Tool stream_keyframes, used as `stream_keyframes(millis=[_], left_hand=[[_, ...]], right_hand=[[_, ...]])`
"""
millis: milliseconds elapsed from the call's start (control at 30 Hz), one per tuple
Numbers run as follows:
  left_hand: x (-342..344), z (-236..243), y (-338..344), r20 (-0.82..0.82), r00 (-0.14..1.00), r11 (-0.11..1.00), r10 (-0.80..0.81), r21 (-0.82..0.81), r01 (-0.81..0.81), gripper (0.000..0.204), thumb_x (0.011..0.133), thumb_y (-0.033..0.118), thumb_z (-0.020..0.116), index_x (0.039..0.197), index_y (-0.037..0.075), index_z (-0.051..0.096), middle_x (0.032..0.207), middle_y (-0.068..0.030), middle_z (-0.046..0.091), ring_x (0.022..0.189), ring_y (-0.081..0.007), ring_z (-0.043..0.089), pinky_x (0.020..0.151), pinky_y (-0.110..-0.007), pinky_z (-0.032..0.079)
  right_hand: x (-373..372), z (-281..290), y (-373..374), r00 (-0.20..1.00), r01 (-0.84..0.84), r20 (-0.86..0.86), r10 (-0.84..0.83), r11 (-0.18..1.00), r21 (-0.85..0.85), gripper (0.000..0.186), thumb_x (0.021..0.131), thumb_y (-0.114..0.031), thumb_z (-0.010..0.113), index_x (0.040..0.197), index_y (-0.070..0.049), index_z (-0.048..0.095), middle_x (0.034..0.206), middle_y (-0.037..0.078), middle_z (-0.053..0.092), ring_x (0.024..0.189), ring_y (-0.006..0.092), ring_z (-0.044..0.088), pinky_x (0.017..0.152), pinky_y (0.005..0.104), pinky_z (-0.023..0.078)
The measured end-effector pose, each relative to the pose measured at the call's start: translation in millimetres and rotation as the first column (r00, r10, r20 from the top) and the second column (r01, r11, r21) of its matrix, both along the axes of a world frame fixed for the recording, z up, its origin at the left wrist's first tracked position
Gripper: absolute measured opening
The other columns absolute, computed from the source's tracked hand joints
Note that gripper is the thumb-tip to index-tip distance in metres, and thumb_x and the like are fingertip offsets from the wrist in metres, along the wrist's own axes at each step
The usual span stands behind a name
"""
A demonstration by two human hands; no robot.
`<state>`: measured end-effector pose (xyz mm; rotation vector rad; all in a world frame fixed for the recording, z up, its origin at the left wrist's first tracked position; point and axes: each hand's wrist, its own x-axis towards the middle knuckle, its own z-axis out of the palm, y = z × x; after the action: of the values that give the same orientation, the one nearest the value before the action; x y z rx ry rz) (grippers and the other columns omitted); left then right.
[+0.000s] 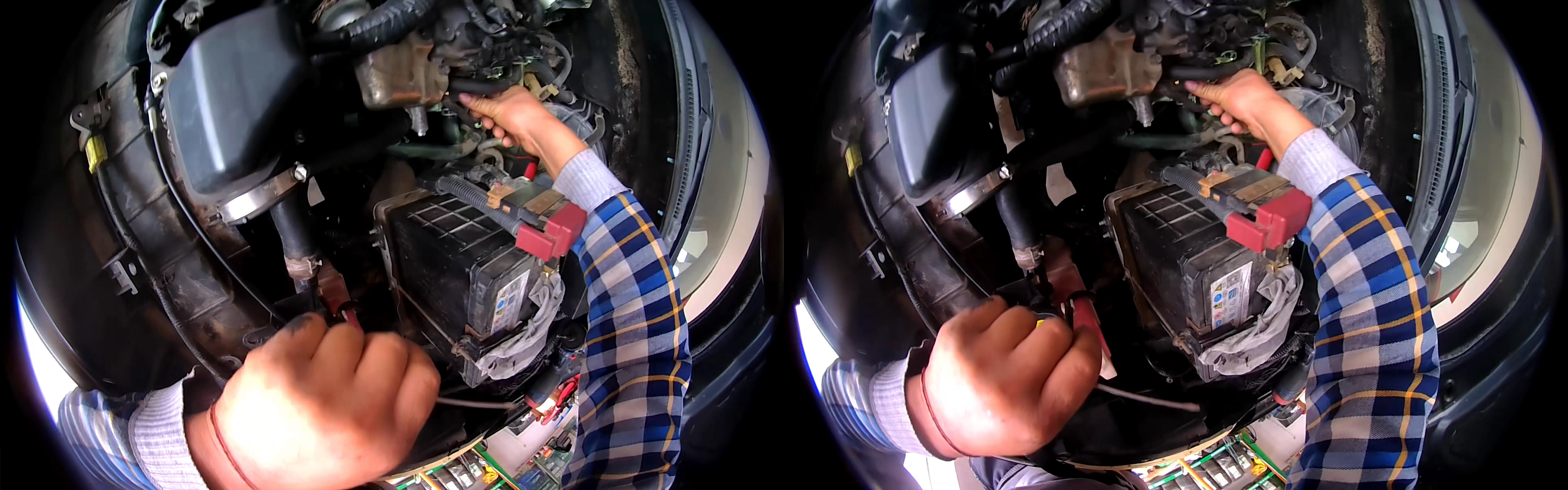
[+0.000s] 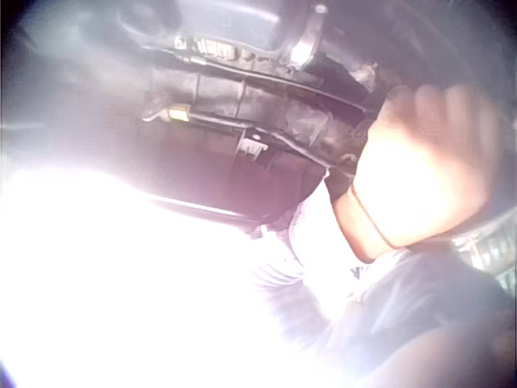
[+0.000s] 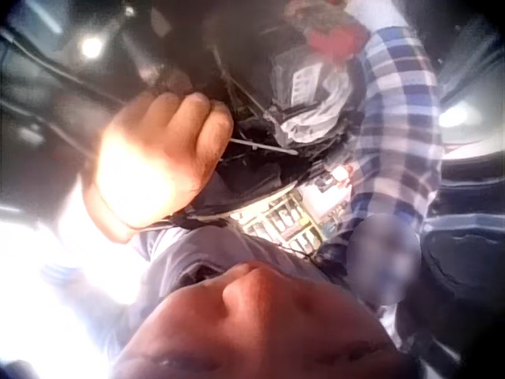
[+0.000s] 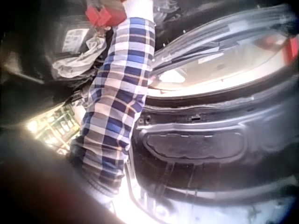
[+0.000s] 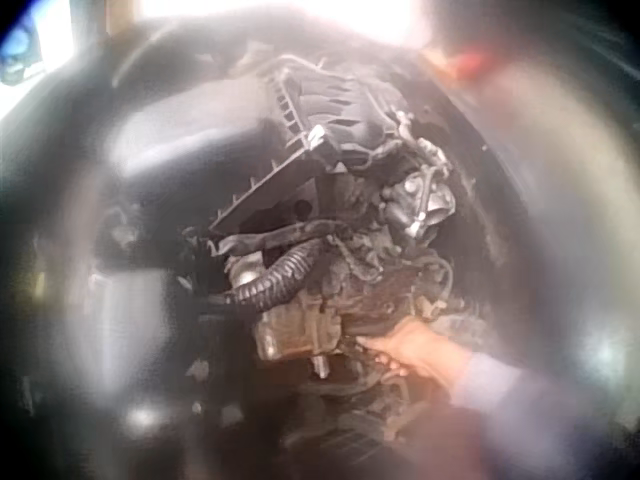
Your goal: The person works under the hood of a car, using a small flathead screwdriver to pry open and disconnect a black electrical connector. They then reseat the connector and continue adjusting components near the battery and engine block.
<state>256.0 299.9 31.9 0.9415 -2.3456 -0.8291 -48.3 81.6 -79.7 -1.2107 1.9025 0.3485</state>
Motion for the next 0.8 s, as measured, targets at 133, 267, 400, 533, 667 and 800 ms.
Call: stream_keyframes(millis=[133,267,400,533,667,800], left_hand=[[0.0,0.7,0.5,-0.076,0.997,0.999,0.028,-0.020,-0.030,0.028,0.062,0.006,0.071,0.089,-0.001,0.066,0.065,-0.0004,0.048,0.051,-0.0139,0.049,0.045,-0.027,0.038],[-5.3,5.1,2.4,-0.053,0.997,0.999,0.048,-0.014,-0.049,0.032,0.059,0.007,0.070,0.090,-0.002,0.066,0.066,-0.0009,0.048,0.052,-0.0142,0.050,0.046,-0.028,0.040],[-10.8,-12.0,1.5,-0.058,0.998,0.997,0.023,-0.067,-0.027,0.024,0.064,0.011,0.069,0.086,0.002,0.063,0.071,-0.0041,0.054,0.056,-0.0167,0.054,0.050,-0.030,0.043],[-8.3,-19.3,-10.3,0.026,1.000,1.000,0.009,-0.003,-0.009,0.022,0.067,0.015,0.068,0.085,0.005,0.058,0.072,-0.0043,0.052,0.059,-0.0202,0.055,0.053,-0.033,0.045],[-6.2,-16.6,-11.6,0.122,0.992,0.999,0.019,0.037,-0.024,0.020,0.068,0.017,0.067,0.080,0.007,0.056,0.071,-0.0037,0.050,0.061,-0.0203,0.056,0.055,-0.033,0.046],[-9.5,-29.2,-16.7,0.122,0.991,0.994,-0.063,0.096,0.051,0.012,0.071,0.018,0.062,0.076,0.010,0.055,0.071,-0.0026,0.051,0.061,-0.0184,0.057,0.056,-0.031,0.046]], right_hand=[[-4.7,0.6,0.3,0.998,0.024,-0.051,-0.022,0.999,0.041,0.053,0.079,-0.052,0.082,0.083,-0.002,0.067,0.064,-0.002,0.056,0.050,0.0083,0.046,0.043,0.0249,0.043],[-2.9,7.4,1.4,0.999,0.040,-0.025,-0.039,0.998,0.039,0.054,0.079,-0.051,0.083,0.081,-0.001,0.065,0.066,0.000,0.057,0.051,0.0111,0.049,0.045,0.0279,0.046],[-13.2,2.5,-5.9,0.999,0.000,-0.035,0.001,1.000,0.029,0.059,0.076,-0.055,0.084,0.082,0.001,0.065,0.066,0.003,0.059,0.052,0.0126,0.053,0.045,0.0292,0.048],[-20.8,20.3,-2.0,0.999,0.030,0.012,-0.031,0.998,0.056,0.055,0.081,-0.053,0.080,0.079,-0.002,0.062,0.067,0.005,0.063,0.049,0.0105,0.057,0.041,0.0264,0.047],[-15.3,15.4,4.2,0.987,-0.011,0.160,0.017,0.999,-0.038,0.049,0.088,-0.047,0.074,0.089,0.001,0.064,0.071,0.003,0.063,0.050,0.0095,0.057,0.046,0.0239,0.048],[-19.7,11.4,21.9,0.979,-0.071,0.181,0.095,0.989,-0.133,0.036,0.096,-0.032,0.068,0.108,0.001,0.063,0.075,0.001,0.061,0.055,0.0068,0.056,0.051,0.0226,0.048]])
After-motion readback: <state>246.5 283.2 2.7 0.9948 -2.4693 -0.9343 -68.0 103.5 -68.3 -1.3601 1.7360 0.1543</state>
